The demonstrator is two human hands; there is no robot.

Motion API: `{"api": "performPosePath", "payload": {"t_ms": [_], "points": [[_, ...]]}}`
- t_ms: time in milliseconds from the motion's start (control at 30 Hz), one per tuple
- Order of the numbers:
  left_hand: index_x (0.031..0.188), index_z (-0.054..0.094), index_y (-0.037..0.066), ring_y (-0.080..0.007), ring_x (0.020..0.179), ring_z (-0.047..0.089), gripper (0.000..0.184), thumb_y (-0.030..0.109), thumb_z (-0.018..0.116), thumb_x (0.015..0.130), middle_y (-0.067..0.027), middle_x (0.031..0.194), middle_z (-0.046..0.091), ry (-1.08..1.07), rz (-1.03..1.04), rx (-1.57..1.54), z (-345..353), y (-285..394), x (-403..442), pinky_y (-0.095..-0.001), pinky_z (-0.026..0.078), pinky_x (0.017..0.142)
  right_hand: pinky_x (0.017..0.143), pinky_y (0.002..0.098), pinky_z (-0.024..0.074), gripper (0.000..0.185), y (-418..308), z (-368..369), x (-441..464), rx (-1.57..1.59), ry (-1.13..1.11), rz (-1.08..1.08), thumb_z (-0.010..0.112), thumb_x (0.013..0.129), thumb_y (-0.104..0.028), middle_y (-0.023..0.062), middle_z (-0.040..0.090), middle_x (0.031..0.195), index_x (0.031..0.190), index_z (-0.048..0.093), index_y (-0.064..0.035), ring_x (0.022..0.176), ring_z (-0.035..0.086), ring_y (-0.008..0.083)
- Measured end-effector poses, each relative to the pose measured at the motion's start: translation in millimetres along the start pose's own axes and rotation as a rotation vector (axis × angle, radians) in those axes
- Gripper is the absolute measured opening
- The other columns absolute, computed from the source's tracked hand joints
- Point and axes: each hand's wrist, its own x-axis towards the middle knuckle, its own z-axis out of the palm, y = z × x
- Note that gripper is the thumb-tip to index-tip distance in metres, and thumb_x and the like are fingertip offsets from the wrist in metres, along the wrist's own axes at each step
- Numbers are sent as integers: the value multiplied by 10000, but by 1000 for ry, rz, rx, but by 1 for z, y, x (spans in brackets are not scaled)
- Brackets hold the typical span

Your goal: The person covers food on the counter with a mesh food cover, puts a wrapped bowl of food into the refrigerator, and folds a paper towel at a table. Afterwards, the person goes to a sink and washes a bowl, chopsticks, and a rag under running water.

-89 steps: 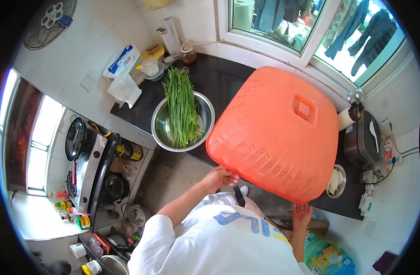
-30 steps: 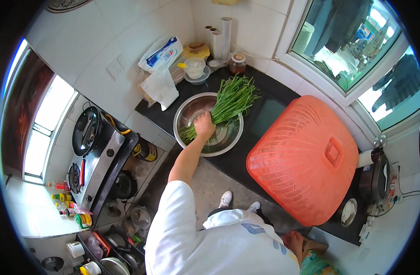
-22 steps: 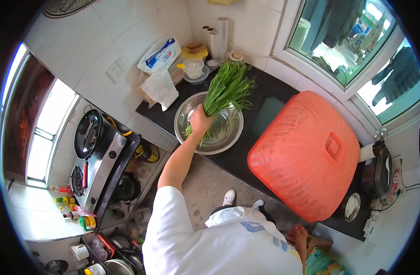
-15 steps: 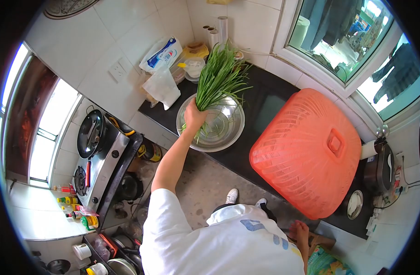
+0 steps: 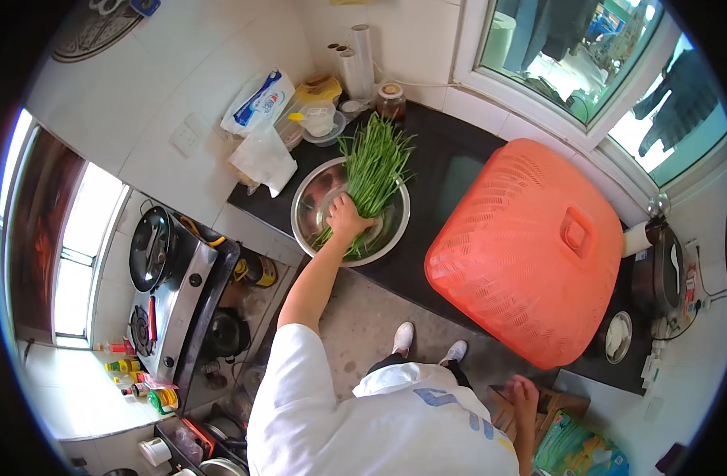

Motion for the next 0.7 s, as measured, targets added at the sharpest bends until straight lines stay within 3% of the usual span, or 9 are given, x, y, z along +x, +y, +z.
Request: {"api": "performPosePath", "payload": {"t_ms": [67,167,200,233,333,400,467,567,700], "points": [[1273,249,26,-341,1149,383,1018,391,807,503,-170,1244,376,78,27,4,-5,3,-9,-491,370,882,667,277,495,218,-64,17,-3,1,41,-40,456,888,-174,91,611,831,963,565,-1,747,601,166],[1270,292,11,-363,1130,387,898,271,770,556,-192,1228,384,339,229,-89,-17,5,-27,-447,352,914,728,303,474,213,-144,23,-5,-2,-85,-384,482,879,-202,69,613,768,891,577,-11,699,571,115],[1255,319,6,-367,1124,389,849,243,758,568,-195,1221,389,444,325,-154,-15,6,-34,-436,353,915,763,351,462,223,-175,29,-6,88,-156,-604,474,877,-208,64,607,725,839,578,-15,664,573,132],[1161,426,-3,-364,1090,415,620,128,694,618,-198,1166,429,539,414,-285,-22,17,-51,-410,360,908,799,399,451,243,-204,33,-8,175,-220,-825,466,876,-214,59,600,681,787,580,-19,629,575,150],[1060,493,-7,-351,1042,455,435,48,642,655,-187,1093,477,558,496,-478,-33,56,-118,-399,373,892,815,469,434,274,-273,10,-30,308,-546,-1288,470,862,-208,67,560,590,692,560,-13,511,564,199],[987,524,-10,-344,1000,482,326,-8,600,670,-184,1035,503,545,581,-568,-26,81,-165,-392,382,877,719,361,458,321,-308,-11,-51,398,-742,-1526,509,830,-195,33,515,499,542,499,-53,439,531,163],[967,531,-10,-328,964,499,296,-17,591,677,-176,1016,510,504,624,-634,0,95,-203,-382,397,847,592,230,445,430,-316,-16,-82,761,-686,-1658,531,805,-184,1,473,420,398,419,-105,393,499,122],[959,548,-13,-304,934,510,286,-19,594,677,-169,1007,516,352,593,-728,37,119,-255,-345,430,783,514,136,430,475,-324,-23,-130,1164,-428,-1533,537,757,-34,-29,391,373,369,295,-159,408,520,78],[945,569,-17,-273,893,530,277,-27,594,670,-161,1013,517,231,585,-757,59,143,-300,-310,455,719,428,123,401,509,-321,-47,-138,1388,-605,-1629,498,765,17,-48,348,362,382,226,-179,365,469,60]]}}
